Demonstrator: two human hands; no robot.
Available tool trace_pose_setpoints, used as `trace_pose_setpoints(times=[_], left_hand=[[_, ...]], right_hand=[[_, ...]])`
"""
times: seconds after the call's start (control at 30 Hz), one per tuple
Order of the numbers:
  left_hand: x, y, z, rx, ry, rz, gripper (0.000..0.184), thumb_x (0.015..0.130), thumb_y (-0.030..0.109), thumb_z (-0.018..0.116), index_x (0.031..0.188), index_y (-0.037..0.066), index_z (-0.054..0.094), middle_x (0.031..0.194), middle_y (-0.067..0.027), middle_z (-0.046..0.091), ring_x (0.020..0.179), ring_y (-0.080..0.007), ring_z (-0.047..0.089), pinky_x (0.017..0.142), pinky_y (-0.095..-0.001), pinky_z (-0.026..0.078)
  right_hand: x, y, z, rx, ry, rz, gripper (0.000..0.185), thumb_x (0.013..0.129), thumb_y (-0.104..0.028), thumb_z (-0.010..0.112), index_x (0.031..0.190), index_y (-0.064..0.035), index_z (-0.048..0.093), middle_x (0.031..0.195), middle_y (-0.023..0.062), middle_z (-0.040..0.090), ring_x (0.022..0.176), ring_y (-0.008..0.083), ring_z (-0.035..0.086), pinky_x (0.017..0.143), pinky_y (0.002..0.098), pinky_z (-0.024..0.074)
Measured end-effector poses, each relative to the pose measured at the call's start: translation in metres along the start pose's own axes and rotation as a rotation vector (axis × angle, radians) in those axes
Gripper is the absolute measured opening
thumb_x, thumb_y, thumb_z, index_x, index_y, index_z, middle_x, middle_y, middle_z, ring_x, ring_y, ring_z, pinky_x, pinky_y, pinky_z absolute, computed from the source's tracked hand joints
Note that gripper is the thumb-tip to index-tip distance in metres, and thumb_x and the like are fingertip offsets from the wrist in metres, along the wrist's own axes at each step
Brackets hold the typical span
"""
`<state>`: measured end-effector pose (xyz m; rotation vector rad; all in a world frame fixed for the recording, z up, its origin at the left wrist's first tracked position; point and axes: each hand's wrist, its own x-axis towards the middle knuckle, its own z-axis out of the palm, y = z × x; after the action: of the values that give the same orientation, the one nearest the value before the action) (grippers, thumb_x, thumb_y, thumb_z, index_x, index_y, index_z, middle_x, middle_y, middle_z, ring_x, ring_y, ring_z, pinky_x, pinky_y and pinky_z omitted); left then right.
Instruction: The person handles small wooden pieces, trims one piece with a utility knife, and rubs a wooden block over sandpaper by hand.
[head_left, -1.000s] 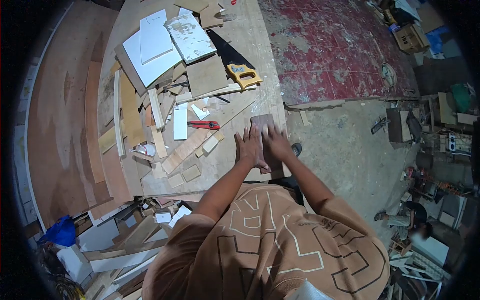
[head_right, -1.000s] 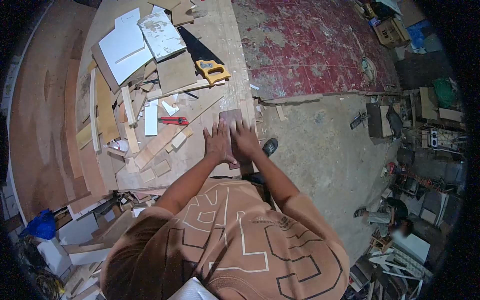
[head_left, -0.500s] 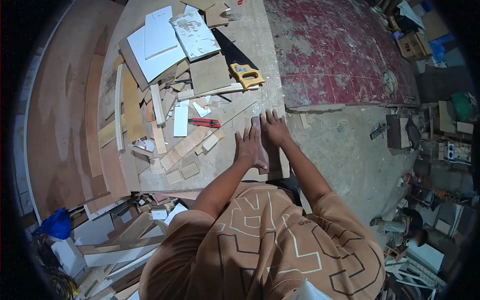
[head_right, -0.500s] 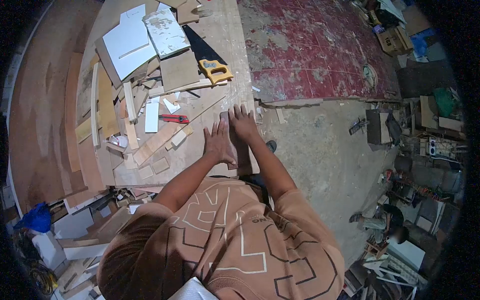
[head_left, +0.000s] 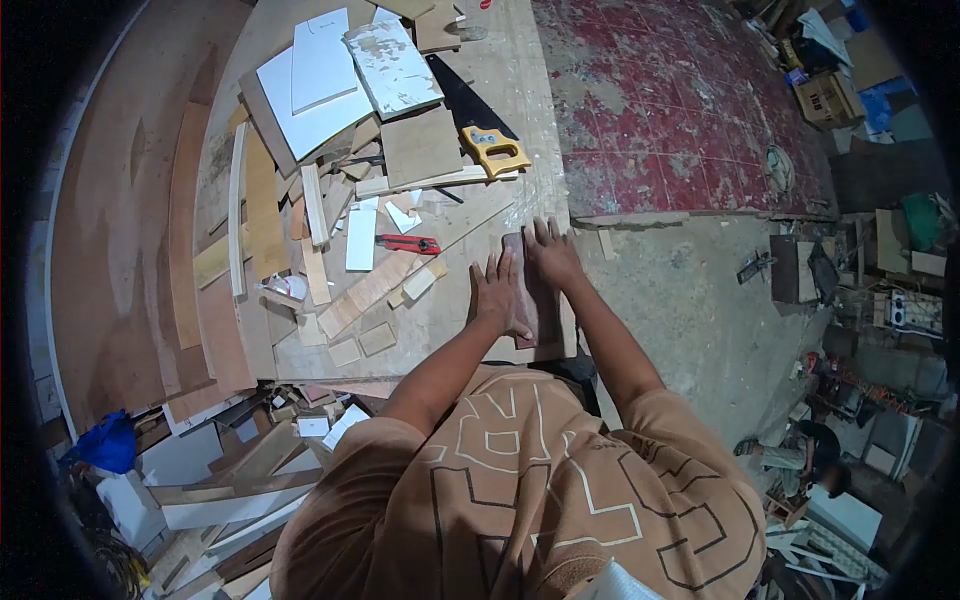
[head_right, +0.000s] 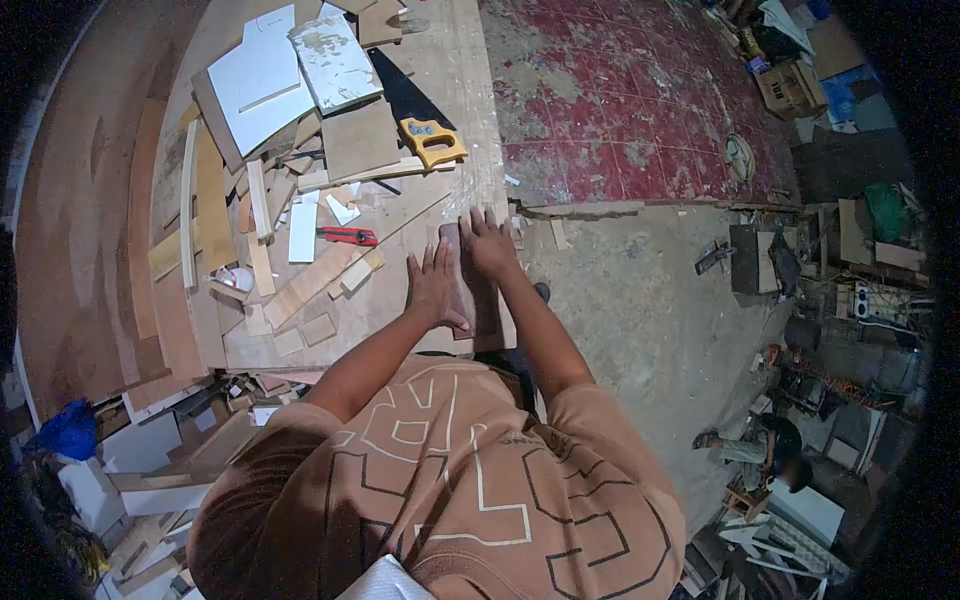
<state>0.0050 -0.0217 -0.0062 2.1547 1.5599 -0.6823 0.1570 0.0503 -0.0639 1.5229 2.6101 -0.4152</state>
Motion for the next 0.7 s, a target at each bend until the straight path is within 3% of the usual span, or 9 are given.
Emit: trace_pose_setpoints(times=[0.13,0.27,0.37,0.57,0.7], left_hand=[[0.0,0.002,0.001,0.008,-0.007,0.001,0.152,0.044,0.078,0.075,0.151,-0.003,0.003,0.159,-0.0208,0.0,0.146,-0.0407,0.006,0.111,-0.0664,0.012],[-0.001,-0.001,-0.001,-0.009,-0.032,-0.008,0.152,0.045,0.078,0.075,0.151,-0.003,0.002,0.16,-0.0203,-0.001,0.146,-0.0406,0.005,0.11,-0.0668,0.011],[0.001,-0.001,0.0,-0.01,-0.04,-0.011,0.152,0.045,0.077,0.076,0.151,-0.003,0.001,0.16,-0.0201,-0.002,0.146,-0.0407,0.005,0.11,-0.067,0.011],[0.001,0.002,-0.001,0.005,-0.03,-0.013,0.151,0.045,0.076,0.076,0.151,-0.003,0.002,0.16,-0.0198,-0.003,0.146,-0.0409,0.003,0.11,-0.0669,0.011],[0.002,0.003,-0.003,-0.004,-0.022,-0.012,0.151,0.045,0.075,0.077,0.151,-0.003,0.003,0.159,-0.0202,-0.003,0.146,-0.0409,0.004,0.111,-0.0664,0.011]], right_hand=[[-0.03,-0.009,0.013,0.096,0.022,-0.01,0.05,0.093,-0.023,0.044,0.142,-0.01,0.04,0.153,0.0201,0.026,0.141,0.0424,0.025,0.108,0.0647,0.0239],[-0.132,-0.039,0.036,0.046,-0.085,-0.084,0.054,0.091,-0.025,0.046,0.143,-0.0122,0.04,0.155,0.0185,0.024,0.144,0.0406,0.019,0.11,0.0657,0.0186],[-0.131,-0.037,0.033,-0.022,-0.123,-0.084,0.054,0.092,-0.026,0.045,0.144,-0.0143,0.04,0.155,0.0168,0.025,0.144,0.0403,0.017,0.108,0.0686,0.0179],[-0.018,-0.016,0.004,0.005,0.003,0.055,0.049,0.094,-0.024,0.042,0.142,-0.0157,0.042,0.154,0.0152,0.027,0.142,0.0413,0.023,0.105,0.0723,0.0166],[-0.031,-0.022,0.017,-0.001,0.061,0.126,0.051,0.092,-0.021,0.045,0.143,-0.0138,0.04,0.154,0.0165,0.028,0.142,0.0419,0.023,0.104,0.0733,0.0175]])
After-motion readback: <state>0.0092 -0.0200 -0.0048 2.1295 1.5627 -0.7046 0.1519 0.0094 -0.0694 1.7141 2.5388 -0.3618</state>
